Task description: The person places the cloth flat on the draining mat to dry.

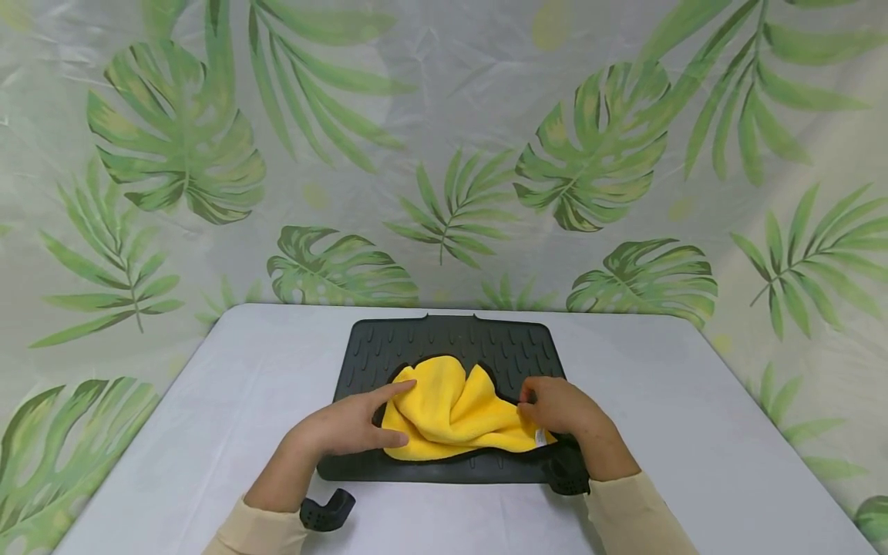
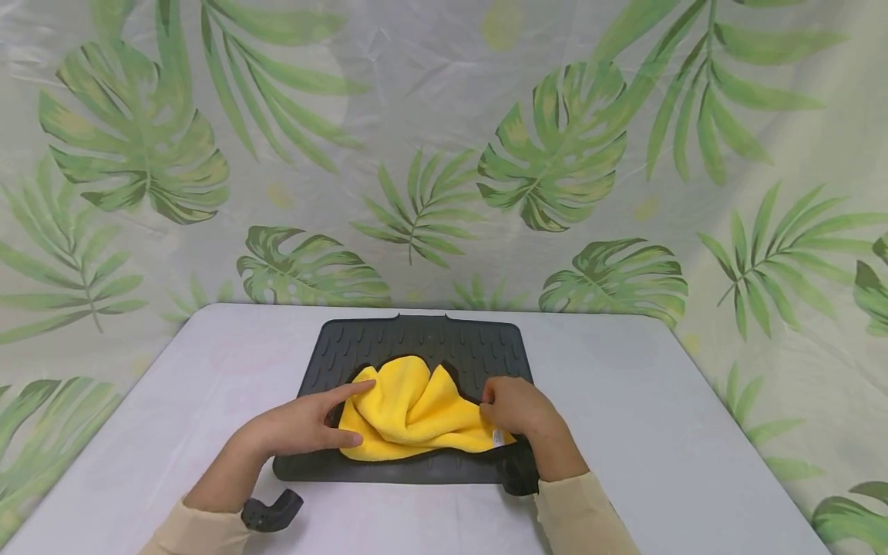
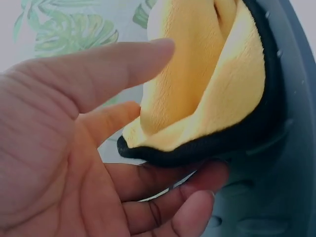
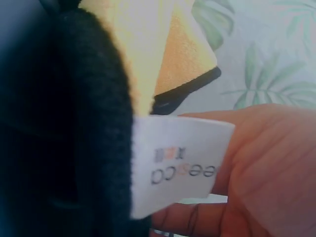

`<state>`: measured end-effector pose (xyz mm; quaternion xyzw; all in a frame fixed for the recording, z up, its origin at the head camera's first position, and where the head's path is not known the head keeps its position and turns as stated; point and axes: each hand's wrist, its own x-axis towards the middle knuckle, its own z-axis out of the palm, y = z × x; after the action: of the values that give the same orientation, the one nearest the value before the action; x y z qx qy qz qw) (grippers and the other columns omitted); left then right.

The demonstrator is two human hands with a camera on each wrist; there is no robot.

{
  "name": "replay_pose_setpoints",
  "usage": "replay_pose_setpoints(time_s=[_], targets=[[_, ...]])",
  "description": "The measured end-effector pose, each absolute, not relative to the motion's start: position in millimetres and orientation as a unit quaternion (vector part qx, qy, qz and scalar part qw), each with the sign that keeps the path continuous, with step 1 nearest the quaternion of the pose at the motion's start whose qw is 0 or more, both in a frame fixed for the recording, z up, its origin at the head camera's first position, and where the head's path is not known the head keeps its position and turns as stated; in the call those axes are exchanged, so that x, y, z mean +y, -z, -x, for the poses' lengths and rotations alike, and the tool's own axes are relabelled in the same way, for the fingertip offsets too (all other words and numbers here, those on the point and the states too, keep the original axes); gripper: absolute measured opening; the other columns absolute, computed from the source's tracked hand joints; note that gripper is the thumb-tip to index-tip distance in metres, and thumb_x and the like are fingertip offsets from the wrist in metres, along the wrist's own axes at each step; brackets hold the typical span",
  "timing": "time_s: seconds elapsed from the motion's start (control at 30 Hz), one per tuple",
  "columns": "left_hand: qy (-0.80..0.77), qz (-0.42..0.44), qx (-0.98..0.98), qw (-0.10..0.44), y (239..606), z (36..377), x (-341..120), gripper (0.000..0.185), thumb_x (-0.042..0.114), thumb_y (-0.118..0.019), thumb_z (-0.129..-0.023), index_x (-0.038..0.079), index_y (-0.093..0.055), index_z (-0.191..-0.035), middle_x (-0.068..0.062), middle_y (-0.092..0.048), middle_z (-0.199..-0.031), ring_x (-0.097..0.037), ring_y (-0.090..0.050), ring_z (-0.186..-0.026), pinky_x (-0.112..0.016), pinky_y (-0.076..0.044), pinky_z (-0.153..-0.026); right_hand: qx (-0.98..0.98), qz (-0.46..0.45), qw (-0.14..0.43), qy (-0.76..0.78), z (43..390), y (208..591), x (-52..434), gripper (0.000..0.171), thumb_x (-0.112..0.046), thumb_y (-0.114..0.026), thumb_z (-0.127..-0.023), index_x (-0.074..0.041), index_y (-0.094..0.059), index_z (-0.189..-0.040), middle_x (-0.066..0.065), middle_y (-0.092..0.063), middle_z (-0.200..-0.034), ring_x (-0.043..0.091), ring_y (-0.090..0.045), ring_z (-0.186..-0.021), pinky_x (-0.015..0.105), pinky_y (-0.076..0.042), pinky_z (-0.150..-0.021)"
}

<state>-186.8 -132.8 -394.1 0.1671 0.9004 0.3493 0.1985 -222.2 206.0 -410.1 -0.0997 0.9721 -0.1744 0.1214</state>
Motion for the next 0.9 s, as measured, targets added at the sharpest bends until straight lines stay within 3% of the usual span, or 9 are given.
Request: replay_pose_setpoints(time_s=[0.13,0.37,0.53,0.63,0.73,0.8,0.9], targets=[[-0.34,-0.169,0.903,0.203,396,185,-125,0.086,0.031,-0.085,-0.083,0.034,-0.041,-0.157,-0.007,-0.049,-0.157,-0.028,-0.052,-0.138,-0.058,-0.043,-0.113,0.969,0.106,0.126,0.185,222,411,204,0.01,-0.021,-0.067,-0.097,-0.013,-0.066,-0.103,0.002,-0.058,-0.077,0.018,-0.05,-0.062,0.031,-0.042,-0.059],[-0.325,-0.178,0.909,0.189,397,182,-117,0.09,0.014,-0.087,-0.08,0.037,-0.043,-0.155,-0.009,-0.057,-0.149,-0.021,-0.056,-0.11,-0.048,-0.051,-0.094,0.965,0.117,0.133,0.191,222,412,203,0.011,-0.024,-0.068,-0.097,-0.014,-0.065,-0.098,0.001,-0.059,-0.08,0.017,-0.051,-0.065,0.03,-0.042,-0.06],[-0.337,-0.191,0.91,0.147,398,183,-114,0.074,0.008,-0.074,-0.091,0.03,-0.044,-0.155,-0.01,-0.054,-0.153,-0.025,-0.056,-0.128,-0.053,-0.048,-0.107,0.961,0.123,0.139,0.203,223,412,202,0.009,-0.02,-0.067,-0.097,-0.014,-0.063,-0.092,0.001,-0.054,-0.076,0.016,-0.048,-0.061,0.029,-0.039,-0.058],[-0.355,-0.194,0.908,0.113,399,185,-113,0.068,0.006,-0.068,-0.095,0.025,-0.043,-0.155,-0.011,-0.049,-0.157,-0.031,-0.047,-0.144,-0.057,-0.039,-0.118,0.96,0.125,0.138,0.207,223,412,202,0.008,-0.017,-0.067,-0.096,-0.014,-0.062,-0.091,0.001,-0.052,-0.074,0.015,-0.047,-0.06,0.028,-0.038,-0.057],[-0.374,-0.187,0.904,0.094,400,186,-111,0.065,0.006,-0.066,-0.098,0.023,-0.042,-0.156,-0.011,-0.045,-0.16,-0.032,-0.041,-0.149,-0.056,-0.036,-0.121,0.961,0.127,0.132,0.206,222,412,202,0.007,-0.015,-0.067,-0.095,-0.013,-0.062,-0.091,0.001,-0.053,-0.074,0.015,-0.047,-0.061,0.028,-0.038,-0.057],[-0.381,-0.179,0.902,0.093,401,186,-111,0.066,0.006,-0.065,-0.098,0.023,-0.04,-0.157,-0.011,-0.045,-0.16,-0.03,-0.054,-0.138,-0.051,-0.046,-0.113,0.962,0.129,0.129,0.202,222,411,202,0.007,-0.015,-0.067,-0.095,-0.013,-0.062,-0.092,0.001,-0.054,-0.076,0.015,-0.049,-0.062,0.028,-0.039,-0.058],[-0.401,-0.171,0.893,0.109,402,186,-111,0.067,0.004,-0.064,-0.099,0.022,-0.038,-0.158,-0.015,-0.043,-0.16,-0.025,-0.07,-0.102,-0.042,-0.061,-0.086,0.962,0.129,0.13,0.202,222,411,202,0.006,-0.015,-0.067,-0.095,-0.013,-0.062,-0.093,0.002,-0.054,-0.076,0.015,-0.049,-0.062,0.029,-0.04,-0.058]])
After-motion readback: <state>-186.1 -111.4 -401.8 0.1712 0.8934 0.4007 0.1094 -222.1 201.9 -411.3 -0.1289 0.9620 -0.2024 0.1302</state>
